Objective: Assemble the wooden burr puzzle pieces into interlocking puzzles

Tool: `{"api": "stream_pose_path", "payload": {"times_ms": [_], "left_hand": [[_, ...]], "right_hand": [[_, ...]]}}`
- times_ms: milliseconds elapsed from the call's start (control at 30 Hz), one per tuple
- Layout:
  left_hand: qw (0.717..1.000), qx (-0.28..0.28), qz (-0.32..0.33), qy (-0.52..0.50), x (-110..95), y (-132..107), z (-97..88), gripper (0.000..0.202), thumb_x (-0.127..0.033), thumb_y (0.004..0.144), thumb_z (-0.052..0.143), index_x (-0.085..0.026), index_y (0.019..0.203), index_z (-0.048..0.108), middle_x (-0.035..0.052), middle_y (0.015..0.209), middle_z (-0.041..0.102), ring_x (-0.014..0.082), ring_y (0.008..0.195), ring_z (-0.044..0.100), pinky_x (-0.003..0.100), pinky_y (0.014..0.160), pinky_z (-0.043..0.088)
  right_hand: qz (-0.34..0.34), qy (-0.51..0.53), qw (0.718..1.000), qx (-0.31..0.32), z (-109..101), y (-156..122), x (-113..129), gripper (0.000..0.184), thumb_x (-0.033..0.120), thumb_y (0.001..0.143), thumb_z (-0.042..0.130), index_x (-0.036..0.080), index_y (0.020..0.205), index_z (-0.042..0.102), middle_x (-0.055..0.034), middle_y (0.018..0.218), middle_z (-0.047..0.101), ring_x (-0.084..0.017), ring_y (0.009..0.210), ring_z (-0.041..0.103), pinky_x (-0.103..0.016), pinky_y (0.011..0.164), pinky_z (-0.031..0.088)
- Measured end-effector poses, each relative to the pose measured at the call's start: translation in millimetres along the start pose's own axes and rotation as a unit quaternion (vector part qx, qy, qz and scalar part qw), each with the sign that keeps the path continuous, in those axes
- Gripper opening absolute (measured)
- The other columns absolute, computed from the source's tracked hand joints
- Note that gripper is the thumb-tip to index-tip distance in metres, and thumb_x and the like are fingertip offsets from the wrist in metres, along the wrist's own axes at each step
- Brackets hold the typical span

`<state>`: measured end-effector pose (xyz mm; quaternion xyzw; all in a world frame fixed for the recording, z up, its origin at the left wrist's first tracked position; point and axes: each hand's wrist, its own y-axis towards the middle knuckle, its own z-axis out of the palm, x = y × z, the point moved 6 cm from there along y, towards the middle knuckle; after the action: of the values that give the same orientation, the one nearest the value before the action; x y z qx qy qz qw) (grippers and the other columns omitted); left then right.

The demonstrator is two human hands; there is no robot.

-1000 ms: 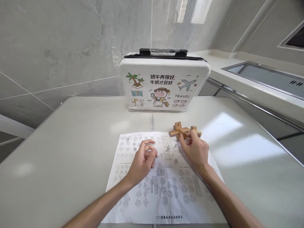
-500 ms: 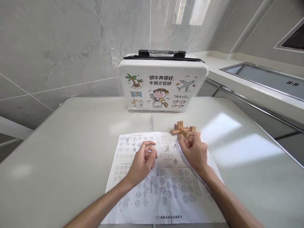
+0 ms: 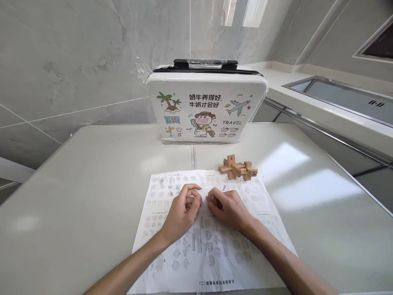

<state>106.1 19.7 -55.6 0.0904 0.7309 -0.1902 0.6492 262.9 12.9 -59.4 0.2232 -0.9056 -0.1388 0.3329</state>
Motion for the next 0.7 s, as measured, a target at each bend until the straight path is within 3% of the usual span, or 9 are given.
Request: {"api": "stream_pose_path", "payload": {"times_ms": [700], "left_hand": [[1.0,-0.001,0.014,0.016,-2.6,1.0,0.5,0.026,-0.044,0.105,0.054,-0.024,0.121,0.053,-0.0023,0.082,0.058,0.0108,0.057,0.049,0.025,0.053,0.041]], "right_hand": [[0.02,0.016,0.999,0.024,1.8,2.2,-1.6,0.014,0.016,0.096,0.048,0.024,0.084,0.051,0.0078,0.054,0.048,-0.01,0.042,0.04,-0.024,0.05,0.024]]}}
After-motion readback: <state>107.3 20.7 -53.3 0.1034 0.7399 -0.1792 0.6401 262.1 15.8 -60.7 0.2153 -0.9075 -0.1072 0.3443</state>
